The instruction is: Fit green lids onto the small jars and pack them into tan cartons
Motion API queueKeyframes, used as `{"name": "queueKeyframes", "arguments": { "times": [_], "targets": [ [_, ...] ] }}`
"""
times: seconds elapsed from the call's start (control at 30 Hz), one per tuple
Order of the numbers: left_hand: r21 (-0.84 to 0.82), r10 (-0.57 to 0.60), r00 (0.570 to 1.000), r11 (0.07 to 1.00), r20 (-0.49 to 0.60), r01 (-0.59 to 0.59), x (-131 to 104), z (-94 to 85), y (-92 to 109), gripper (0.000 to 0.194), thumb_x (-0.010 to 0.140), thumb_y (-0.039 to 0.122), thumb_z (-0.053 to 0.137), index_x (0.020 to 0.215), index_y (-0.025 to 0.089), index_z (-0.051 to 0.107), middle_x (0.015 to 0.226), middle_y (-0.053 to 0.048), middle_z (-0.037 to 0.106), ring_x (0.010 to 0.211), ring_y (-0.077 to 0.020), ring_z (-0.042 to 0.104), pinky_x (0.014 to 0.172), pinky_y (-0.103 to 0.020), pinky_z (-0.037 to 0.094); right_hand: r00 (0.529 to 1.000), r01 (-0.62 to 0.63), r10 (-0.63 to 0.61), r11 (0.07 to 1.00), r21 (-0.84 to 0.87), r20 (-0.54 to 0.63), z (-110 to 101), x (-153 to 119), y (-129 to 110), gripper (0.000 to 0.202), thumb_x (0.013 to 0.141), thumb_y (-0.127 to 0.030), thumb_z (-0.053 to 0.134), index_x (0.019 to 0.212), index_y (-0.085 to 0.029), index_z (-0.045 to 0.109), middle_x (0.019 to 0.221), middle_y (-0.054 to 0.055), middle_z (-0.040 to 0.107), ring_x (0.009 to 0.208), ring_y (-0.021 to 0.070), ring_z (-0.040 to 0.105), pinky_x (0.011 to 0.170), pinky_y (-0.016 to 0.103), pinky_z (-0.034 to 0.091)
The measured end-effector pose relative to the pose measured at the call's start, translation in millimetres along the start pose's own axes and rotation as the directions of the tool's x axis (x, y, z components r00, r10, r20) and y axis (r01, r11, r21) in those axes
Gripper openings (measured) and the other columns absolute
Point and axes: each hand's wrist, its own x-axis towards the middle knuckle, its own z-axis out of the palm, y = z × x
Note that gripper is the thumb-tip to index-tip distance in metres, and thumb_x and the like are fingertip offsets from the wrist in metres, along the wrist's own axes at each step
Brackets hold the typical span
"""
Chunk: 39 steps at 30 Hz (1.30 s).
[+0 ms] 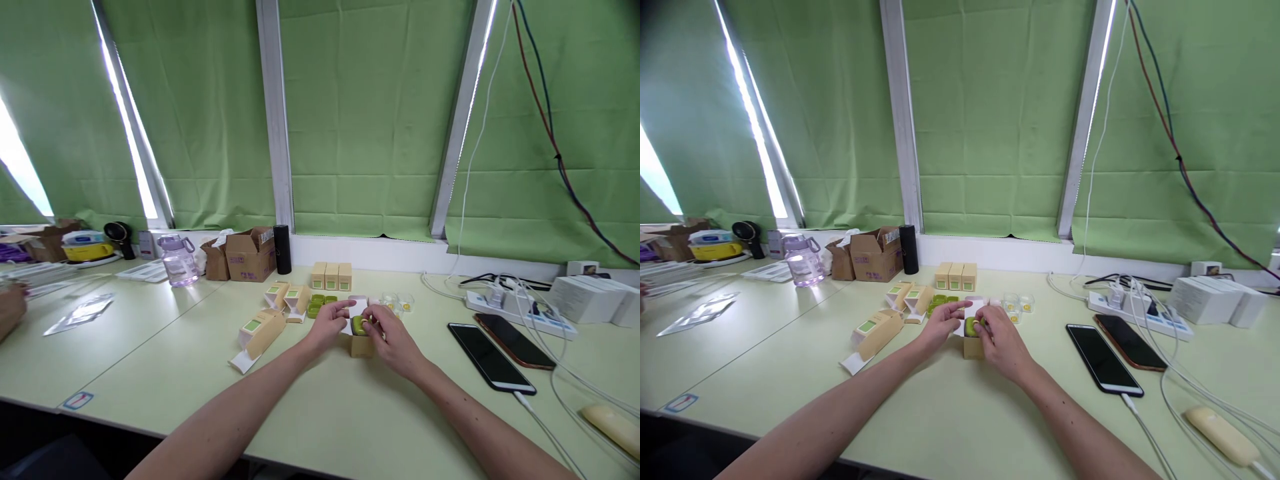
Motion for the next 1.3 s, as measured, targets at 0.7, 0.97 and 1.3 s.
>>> {"name": "queueKeyframes", "arguments": {
  "times": [0.7, 0.97, 1.3],
  "targets": [
    [-0.019, -0.012, 1.0, 1.0, 0.017, 0.013, 2.2, -0.3, -4.5, 0.063, 0.061, 0.009, 0.055, 0.123, 0.009, 0.068, 0.083, -0.004, 0.072, 0.067, -0.0127, 0.06, 0.064, -0.024, 0.041, 0.996, -0.072, 0.078, 0.989, 0.126, -0.044, 5.5, 2.8, 4.2, 0.013, 0.097, -0.029, 0.052, 0.088, -0.024, 0.061, 0.106, 0.008, 0.062, 0.085, 0.0217, 0.059, 0.068, 0.034, 0.051],
    [-0.011, -0.024, 1.0, 1.0, 0.01, 0.024, 1.7, 0.7, -1.7, 0.065, 0.06, 0.008, 0.053, 0.123, 0.007, 0.067, 0.085, -0.006, 0.075, 0.07, -0.015, 0.064, 0.067, -0.025, 0.044, 0.994, -0.072, 0.083, 0.985, 0.158, -0.065, 7.3, 3.0, 5.5, 0.016, 0.096, -0.029, 0.053, 0.087, -0.024, 0.065, 0.103, 0.009, 0.061, 0.087, 0.0224, 0.06, 0.068, 0.035, 0.053],
    [-0.045, -0.023, 1.0, 0.999, 0.019, 0.024, 1.6, 0.2, -2.2, 0.062, 0.061, 0.007, 0.055, 0.122, 0.009, 0.069, 0.09, -0.009, 0.077, 0.073, -0.0161, 0.067, 0.066, -0.025, 0.045, 0.995, -0.065, 0.076, 0.986, 0.151, -0.064, 8.7, 3.6, 7.1, 0.019, 0.097, -0.03, 0.052, 0.087, -0.024, 0.067, 0.102, 0.009, 0.06, 0.088, 0.0237, 0.061, 0.069, 0.036, 0.053]
  ]
}}
